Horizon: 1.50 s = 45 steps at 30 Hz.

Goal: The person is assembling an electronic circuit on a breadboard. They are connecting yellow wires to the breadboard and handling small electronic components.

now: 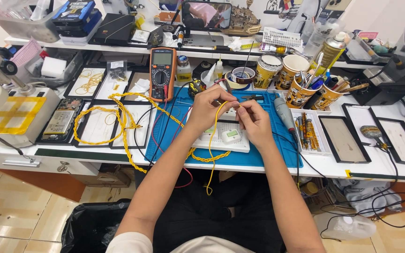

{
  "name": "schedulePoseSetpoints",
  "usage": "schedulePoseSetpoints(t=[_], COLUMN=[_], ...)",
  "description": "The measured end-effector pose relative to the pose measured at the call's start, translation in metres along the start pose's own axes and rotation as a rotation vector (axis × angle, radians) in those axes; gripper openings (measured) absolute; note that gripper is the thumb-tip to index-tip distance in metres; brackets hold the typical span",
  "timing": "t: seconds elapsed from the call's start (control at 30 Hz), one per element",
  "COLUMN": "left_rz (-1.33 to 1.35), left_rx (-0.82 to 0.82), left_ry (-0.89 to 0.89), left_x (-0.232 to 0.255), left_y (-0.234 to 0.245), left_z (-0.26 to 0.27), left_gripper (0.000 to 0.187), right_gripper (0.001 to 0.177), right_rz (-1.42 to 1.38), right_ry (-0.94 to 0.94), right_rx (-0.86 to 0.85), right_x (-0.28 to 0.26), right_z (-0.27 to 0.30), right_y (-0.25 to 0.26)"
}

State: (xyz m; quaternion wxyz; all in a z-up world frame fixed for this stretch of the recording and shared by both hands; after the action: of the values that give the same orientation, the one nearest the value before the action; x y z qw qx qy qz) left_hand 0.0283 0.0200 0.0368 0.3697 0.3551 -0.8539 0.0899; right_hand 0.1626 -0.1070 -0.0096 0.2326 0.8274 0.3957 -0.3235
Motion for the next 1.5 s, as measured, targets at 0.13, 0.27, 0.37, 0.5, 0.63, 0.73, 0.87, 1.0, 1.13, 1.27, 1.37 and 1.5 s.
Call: schedulePoseSetpoints(t=[0.13, 0.27, 0.37, 0.5, 0.63, 0.73, 0.87, 1.0, 1.13, 1.27, 1.37, 1.5], left_rz=[-0.008, -0.009, 0.002, 0.093, 0.122, 0.146, 0.231, 0.225, 0.264, 0.222, 0.163, 0.233], left_rx=[-0.019, -0.064, -0.076, -0.059, -0.111, -0.112, -0.031, -0.132, -0.115, -0.080, -0.076, -0.004], left_ry=[0.000, 0.018, 0.029, 0.042, 0.041, 0.059, 0.058, 0.038, 0.062, 0.042, 0.023, 0.013], left_x=[0.007, 0.007, 0.011, -0.002, -0.004, -0.006, -0.011, -0.016, -0.019, -0.011, 0.004, 0.006], left_y=[-0.002, -0.006, -0.007, -0.006, -0.008, -0.007, -0.002, -0.006, -0.005, -0.007, -0.005, 0.000], left_z=[-0.001, 0.001, 0.001, 0.002, 0.004, 0.001, 0.002, 0.003, 0.001, 0.001, -0.004, -0.004], left_gripper=[0.010, 0.016, 0.022, 0.010, 0.005, 0.008, 0.011, 0.012, 0.014, 0.027, 0.030, 0.025], right_gripper=[0.020, 0.027, 0.026, 0.019, 0.017, 0.018, 0.019, 0.020, 0.020, 0.022, 0.024, 0.024], right_rz=[-0.013, -0.065, -0.065, -0.026, -0.016, -0.019, -0.047, -0.038, -0.046, -0.168, -0.293, -0.251], right_ry=[0.005, -0.039, -0.072, -0.065, -0.054, -0.071, -0.097, -0.104, -0.082, -0.136, -0.208, -0.273], right_rx=[0.016, 0.065, 0.097, 0.088, 0.081, 0.045, 0.035, 0.038, -0.005, -0.060, -0.135, -0.262], right_x=[0.002, -0.001, -0.006, -0.008, -0.003, -0.002, 0.000, 0.000, 0.004, 0.006, 0.008, 0.003], right_z=[0.002, 0.001, -0.003, -0.004, -0.002, -0.003, -0.001, -0.001, -0.001, 0.002, -0.007, -0.028], right_y=[0.002, 0.006, 0.009, 0.004, 0.009, 0.007, 0.007, 0.008, 0.006, -0.003, -0.008, -0.002])
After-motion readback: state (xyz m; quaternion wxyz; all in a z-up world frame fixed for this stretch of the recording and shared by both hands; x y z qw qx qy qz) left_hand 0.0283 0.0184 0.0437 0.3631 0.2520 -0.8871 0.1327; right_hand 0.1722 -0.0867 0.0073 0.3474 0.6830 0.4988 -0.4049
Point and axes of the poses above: each hand's wrist, its own z-axis away from the middle knuckle, its own y-axis out of the back of the hand, x = y × z, the point moved 5 cm from there along -z, towards the middle knuckle
